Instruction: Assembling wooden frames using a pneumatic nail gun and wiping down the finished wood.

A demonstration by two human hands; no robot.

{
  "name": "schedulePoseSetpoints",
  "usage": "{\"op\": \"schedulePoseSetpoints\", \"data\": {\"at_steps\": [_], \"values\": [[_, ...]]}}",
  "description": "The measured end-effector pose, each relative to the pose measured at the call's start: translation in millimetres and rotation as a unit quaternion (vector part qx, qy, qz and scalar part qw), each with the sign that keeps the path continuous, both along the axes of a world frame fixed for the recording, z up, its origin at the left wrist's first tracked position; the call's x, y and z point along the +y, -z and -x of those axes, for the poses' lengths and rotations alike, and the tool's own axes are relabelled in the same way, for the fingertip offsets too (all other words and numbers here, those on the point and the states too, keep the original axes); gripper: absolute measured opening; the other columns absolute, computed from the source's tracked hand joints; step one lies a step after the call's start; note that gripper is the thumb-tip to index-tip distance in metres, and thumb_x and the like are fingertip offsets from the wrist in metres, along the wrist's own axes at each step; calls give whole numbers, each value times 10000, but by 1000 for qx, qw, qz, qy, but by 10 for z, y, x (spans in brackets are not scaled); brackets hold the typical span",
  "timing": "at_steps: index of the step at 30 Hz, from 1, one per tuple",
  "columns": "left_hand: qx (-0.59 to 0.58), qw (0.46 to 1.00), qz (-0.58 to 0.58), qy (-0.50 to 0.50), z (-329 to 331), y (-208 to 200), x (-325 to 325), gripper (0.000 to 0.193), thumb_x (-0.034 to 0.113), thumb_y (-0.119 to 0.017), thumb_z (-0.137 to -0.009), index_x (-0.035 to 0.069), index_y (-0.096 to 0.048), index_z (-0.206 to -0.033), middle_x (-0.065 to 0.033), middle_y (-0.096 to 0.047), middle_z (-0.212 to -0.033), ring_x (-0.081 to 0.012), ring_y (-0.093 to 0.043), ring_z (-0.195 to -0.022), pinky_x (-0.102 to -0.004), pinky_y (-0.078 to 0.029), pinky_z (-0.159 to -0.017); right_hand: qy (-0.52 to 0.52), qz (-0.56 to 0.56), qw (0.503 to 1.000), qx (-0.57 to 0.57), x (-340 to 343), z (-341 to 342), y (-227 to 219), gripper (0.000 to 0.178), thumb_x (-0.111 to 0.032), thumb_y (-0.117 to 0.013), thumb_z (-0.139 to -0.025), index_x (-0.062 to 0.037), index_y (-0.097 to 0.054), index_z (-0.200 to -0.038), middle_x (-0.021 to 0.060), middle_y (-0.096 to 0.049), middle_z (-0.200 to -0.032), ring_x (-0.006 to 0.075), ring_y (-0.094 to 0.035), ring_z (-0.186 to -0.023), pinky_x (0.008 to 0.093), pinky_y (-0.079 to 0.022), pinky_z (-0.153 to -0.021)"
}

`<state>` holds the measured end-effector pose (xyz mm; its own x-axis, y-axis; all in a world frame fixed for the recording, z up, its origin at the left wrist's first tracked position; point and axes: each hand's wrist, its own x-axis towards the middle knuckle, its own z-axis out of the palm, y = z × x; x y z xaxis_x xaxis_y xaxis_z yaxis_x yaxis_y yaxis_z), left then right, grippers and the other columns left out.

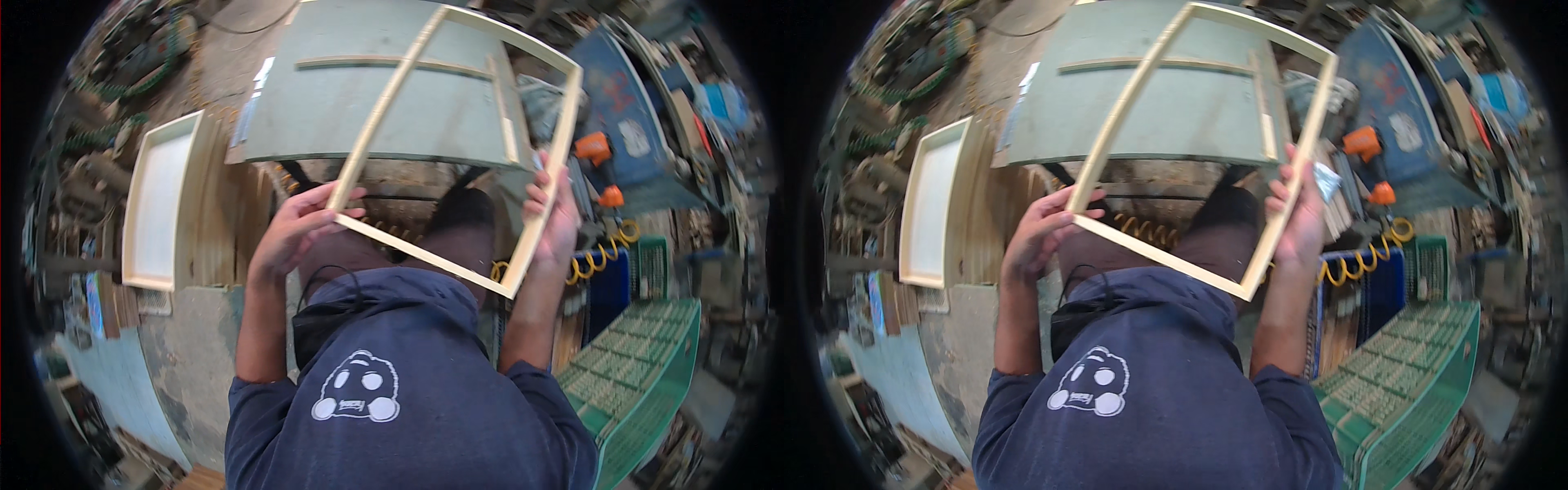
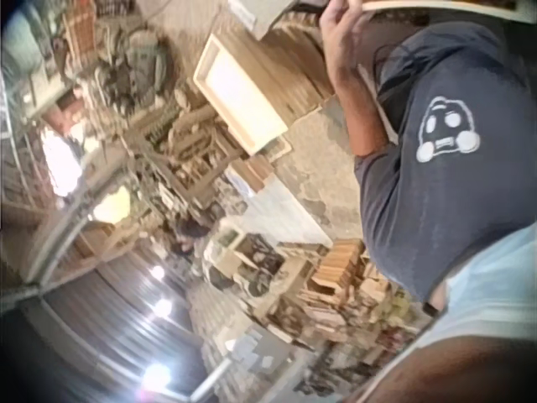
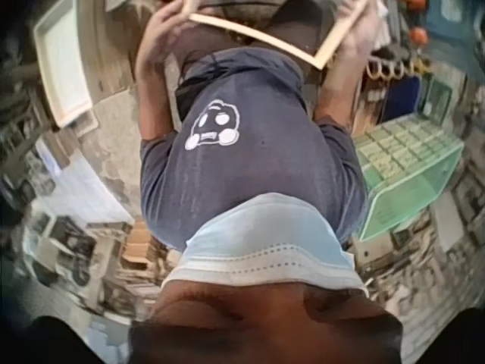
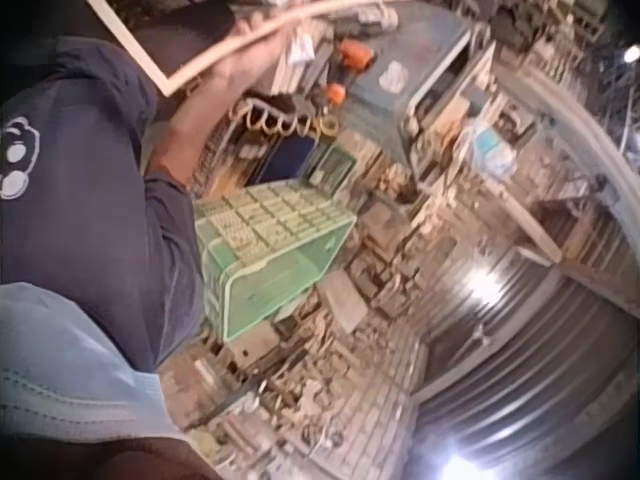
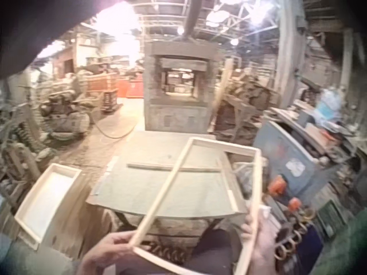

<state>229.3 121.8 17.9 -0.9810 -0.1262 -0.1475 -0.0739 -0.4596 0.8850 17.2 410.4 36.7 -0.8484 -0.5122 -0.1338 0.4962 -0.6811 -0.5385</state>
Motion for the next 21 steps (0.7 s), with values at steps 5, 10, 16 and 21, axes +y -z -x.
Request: {"op": "schedulePoseSetpoints", "data": {"at_steps": [5,10,16,21], "values": [[1,997,-81,-10,56,110,39,557,68,-563,-860,-125,-339,-1333,-258,-485,-1290,-281,-586,-1099,-318,-535,-888,14,-18,999,26,19,-47,-70,436,-297,-477,-974,-39,-412,-1320,5,-503,-871,60,-468,-637,173,-461,-482],[13,993,-120,7,199,248,79,558,58,-540,-871,-150,-303,-1332,-278,-466,-1294,-297,-588,-1088,-314,-542,-886,-34,63,995,63,42,-121,-148,443,-289,-386,-1006,-76,-320,-1388,43,-513,-916,100,-550,-651,226,-550,-529],[-20,999,11,37,314,411,171,598,38,-547,-834,-30,-336,-1390,-166,-409,-1408,-264,-460,-1249,-365,-404,-1018,-53,123,987,92,-168,-249,-423,446,-268,-387,-1006,-160,-259,-1420,39,-483,-831,112,-536,-584,245,-506,-448],[79,995,-11,-63,391,-44,24,582,388,-428,-977,19,-307,-1411,-170,-394,-1414,-289,-394,-1299,-442,-362,-1040,-175,-177,917,313,-424,-679,-677,696,-57,-534,-914,-164,-154,-1487,65,-549,-858,136,-552,-601,246,-478,-525]]}}
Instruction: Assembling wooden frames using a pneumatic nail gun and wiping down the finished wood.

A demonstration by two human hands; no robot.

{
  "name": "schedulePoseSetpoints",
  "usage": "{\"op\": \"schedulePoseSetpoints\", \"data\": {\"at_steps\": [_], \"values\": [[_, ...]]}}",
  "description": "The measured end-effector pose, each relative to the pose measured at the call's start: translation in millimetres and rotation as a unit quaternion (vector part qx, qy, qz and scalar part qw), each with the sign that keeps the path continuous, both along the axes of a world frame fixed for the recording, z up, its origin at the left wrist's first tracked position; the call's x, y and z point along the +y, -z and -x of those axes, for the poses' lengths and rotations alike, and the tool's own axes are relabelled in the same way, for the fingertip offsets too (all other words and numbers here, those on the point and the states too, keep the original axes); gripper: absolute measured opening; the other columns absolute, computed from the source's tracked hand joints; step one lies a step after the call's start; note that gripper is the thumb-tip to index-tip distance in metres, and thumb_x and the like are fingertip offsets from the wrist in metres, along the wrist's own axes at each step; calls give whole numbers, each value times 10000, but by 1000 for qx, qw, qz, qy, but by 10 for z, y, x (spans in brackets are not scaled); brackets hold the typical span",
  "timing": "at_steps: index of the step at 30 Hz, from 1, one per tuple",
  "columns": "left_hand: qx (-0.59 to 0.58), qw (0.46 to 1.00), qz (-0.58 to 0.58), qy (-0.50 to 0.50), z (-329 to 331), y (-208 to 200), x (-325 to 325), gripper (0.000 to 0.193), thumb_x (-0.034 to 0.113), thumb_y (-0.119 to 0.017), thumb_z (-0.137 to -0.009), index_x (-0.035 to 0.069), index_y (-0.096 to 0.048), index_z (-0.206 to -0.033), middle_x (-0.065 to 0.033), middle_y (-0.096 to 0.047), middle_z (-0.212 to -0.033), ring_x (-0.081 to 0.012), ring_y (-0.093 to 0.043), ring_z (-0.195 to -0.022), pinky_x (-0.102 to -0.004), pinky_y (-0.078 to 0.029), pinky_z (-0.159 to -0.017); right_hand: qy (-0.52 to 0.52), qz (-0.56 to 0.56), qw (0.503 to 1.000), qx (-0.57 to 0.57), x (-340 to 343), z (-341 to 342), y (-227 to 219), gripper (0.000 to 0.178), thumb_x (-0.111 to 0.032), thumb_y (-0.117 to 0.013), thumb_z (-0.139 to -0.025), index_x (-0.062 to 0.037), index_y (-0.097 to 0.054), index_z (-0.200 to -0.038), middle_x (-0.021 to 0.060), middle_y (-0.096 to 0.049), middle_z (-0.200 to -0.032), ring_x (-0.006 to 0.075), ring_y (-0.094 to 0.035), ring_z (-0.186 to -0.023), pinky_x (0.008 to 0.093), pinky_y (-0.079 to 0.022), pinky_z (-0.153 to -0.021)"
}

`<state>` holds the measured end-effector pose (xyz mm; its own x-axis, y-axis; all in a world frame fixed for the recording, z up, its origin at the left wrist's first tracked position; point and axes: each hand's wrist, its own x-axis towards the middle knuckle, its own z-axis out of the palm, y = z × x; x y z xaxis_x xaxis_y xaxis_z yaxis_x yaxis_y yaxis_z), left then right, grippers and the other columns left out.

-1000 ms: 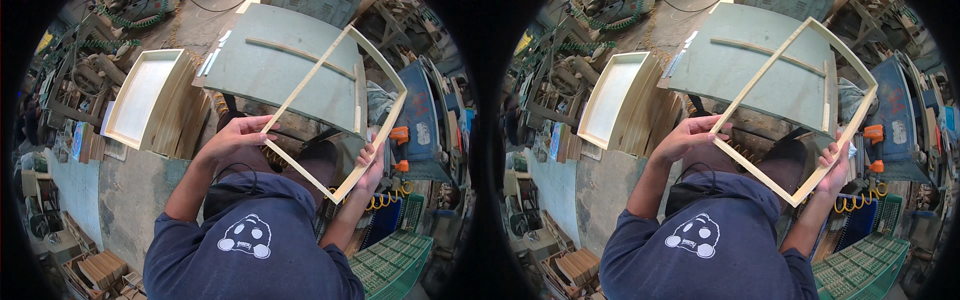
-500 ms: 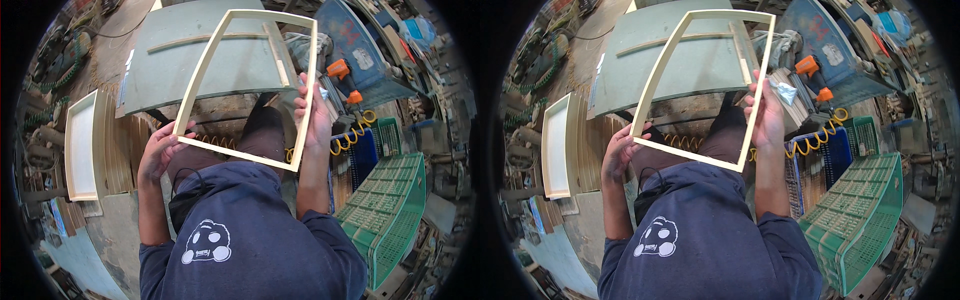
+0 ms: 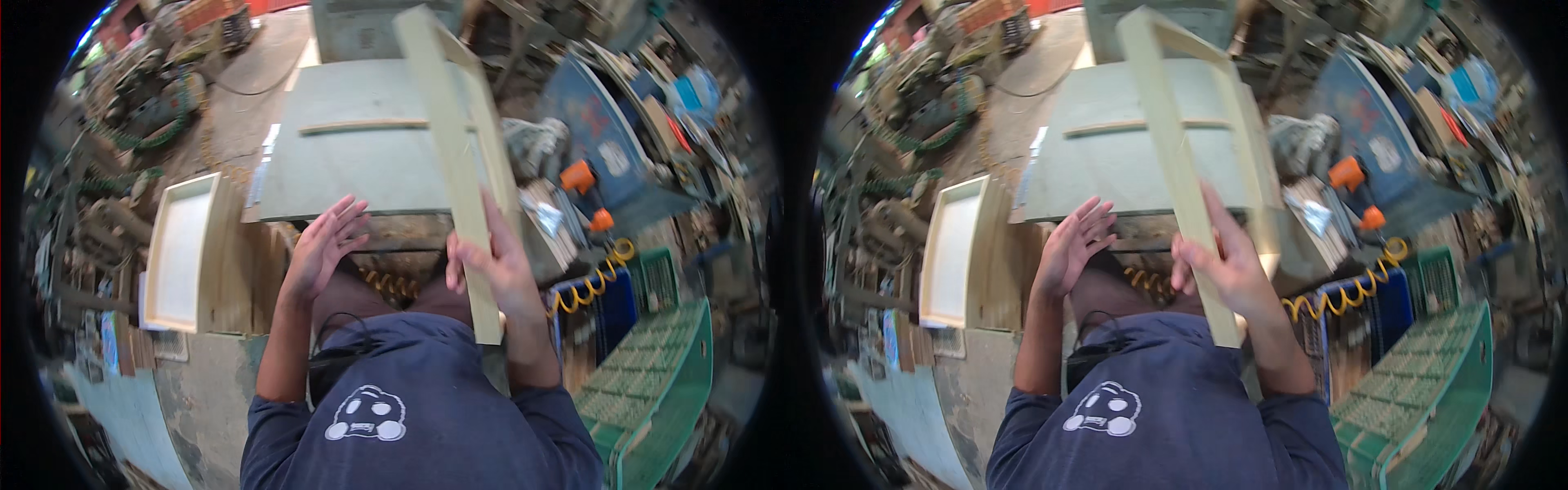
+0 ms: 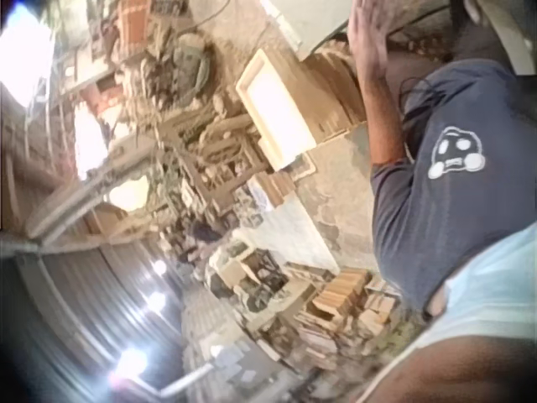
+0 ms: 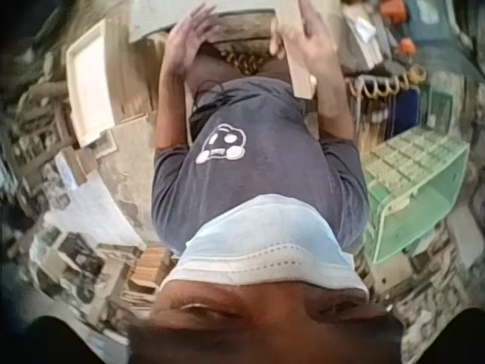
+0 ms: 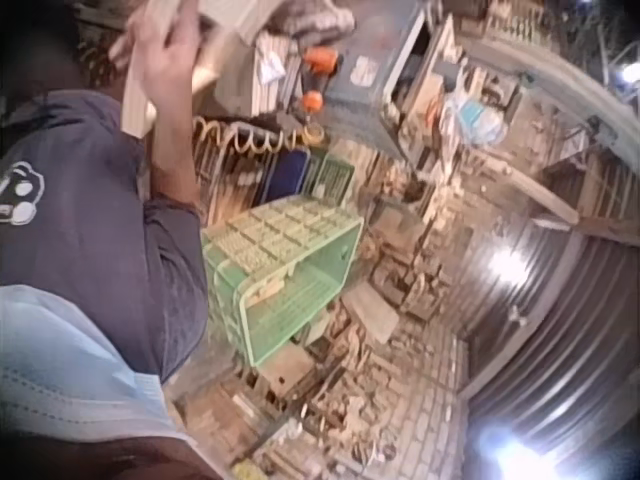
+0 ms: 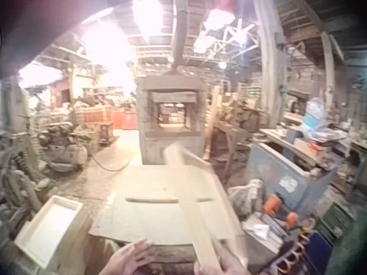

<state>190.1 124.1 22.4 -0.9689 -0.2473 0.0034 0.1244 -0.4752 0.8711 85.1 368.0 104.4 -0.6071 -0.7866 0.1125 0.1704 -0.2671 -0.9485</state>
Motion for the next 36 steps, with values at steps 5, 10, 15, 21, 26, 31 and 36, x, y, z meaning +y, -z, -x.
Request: {"op": "schedulePoseSetpoints", "data": {"at_steps": [5,10,15,21,26,31,36], "values": [[105,989,-102,-24,-75,-440,-468,697,544,-349,-951,22,-305,-1410,-180,-414,-1394,-302,-433,-1264,-444,-388,-1015,-8,-158,897,412,26,-82,465,515,-4,-538,-884,-69,-404,-1378,157,-556,-865,253,-564,-759,298,-459,-711],[73,997,25,-29,-352,-659,-600,585,393,-438,-960,-33,-383,-1358,-183,-461,-1349,-285,-520,-1176,-411,-476,-929,-82,-193,847,489,94,-190,546,479,12,-556,-853,-93,-495,-1317,145,-568,-844,283,-580,-675,325,-474,-629],[62,997,-11,-46,-481,-641,-596,501,185,-440,-932,-67,-364,-1358,-215,-468,-1335,-288,-573,-1108,-361,-518,-895,-112,-173,892,401,38,-201,630,493,47,-565,-843,-58,-483,-1318,131,-585,-843,227,-598,-720,298,-478,-683],[63,997,-10,-38,-503,-525,-653,532,166,-463,-909,-66,-339,-1372,-203,-455,-1352,-256,-590,-1090,-348,-511,-916,-123,-189,912,342,29,-186,680,498,43,-575,-845,-52,-475,-1323,133,-593,-848,227,-601,-751,298,-475,-717],[55,998,0,-35,-523,-531,-640,538,165,-476,-906,-62,-338,-1374,-202,-452,-1355,-253,-608,-1066,-343,-514,-915,-124,-185,896,384,48,-164,636,499,38,-578,-846,-57,-473,-1325,133,-593,-848,233,-602,-753,300,-474,-717],[58,998,-11,-28,-499,-486,-643,527,174,-500,-917,-42,-353,-1375,-164,-488,-1323,-253,-601,-1083,-300,-528,-835,-128,-196,893,383,72,-163,558,507,32,-586,-842,-64,-473,-1327,138,-575,-831,242,-596,-746,297,-471,-708],[17,999,45,-24,-479,-446,-731,480,244,-509,-955,-17,-413,-1347,-122,-544,-1267,-207,-621,-1011,-279,-537,-775,-136,-245,858,431,65,-114,430,504,13,-566,-851,-120,-482,-1330,137,-562,-830,279,-593,-731,309,-477,-688]]}}
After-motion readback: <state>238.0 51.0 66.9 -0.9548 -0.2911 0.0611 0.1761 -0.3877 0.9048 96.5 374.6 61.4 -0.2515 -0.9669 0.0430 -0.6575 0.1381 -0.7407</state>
